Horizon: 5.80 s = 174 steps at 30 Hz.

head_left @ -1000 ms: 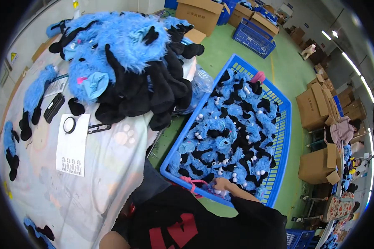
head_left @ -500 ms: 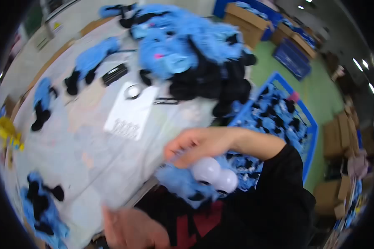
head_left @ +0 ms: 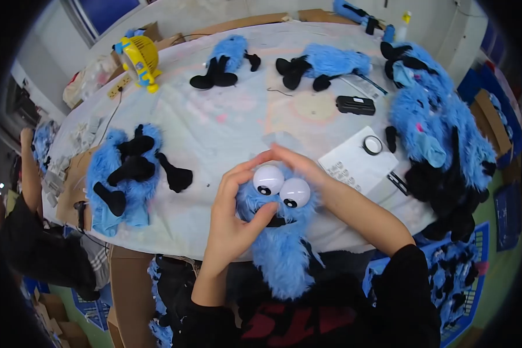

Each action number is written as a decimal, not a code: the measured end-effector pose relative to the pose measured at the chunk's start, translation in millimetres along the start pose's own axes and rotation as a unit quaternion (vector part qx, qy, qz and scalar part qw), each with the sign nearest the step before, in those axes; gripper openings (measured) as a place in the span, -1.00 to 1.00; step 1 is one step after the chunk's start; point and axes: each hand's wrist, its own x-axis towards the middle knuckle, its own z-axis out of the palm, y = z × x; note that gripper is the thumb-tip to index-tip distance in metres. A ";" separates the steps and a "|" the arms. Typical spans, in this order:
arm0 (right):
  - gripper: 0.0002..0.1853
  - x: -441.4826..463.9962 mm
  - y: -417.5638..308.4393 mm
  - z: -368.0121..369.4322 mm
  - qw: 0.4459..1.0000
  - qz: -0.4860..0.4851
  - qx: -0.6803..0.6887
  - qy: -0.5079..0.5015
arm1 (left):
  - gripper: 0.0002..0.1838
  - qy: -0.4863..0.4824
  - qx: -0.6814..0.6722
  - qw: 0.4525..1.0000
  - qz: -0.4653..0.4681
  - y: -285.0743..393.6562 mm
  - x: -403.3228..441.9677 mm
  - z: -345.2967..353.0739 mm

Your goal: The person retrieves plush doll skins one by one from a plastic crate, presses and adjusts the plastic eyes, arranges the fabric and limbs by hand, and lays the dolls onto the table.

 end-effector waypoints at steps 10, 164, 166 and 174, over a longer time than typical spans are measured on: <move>-0.66 -19.2 3.0 -22.6 0.875 -0.370 -0.299 0.093 | -0.50 0.138 -0.091 0.986 0.035 -16.4 44.1 38.0; -0.88 -9.4 8.9 -35.6 0.677 -0.421 -0.564 0.215 | -0.92 0.055 0.025 0.993 0.105 -58.7 44.4 52.7; -0.87 -5.6 8.4 -39.5 0.745 -0.415 -0.486 0.190 | -0.93 0.063 0.020 0.991 0.120 -58.5 46.0 51.8; -0.88 -10.4 5.4 -35.8 0.792 -0.406 -0.414 0.189 | -0.93 0.090 -0.051 0.990 0.101 -56.3 46.6 51.9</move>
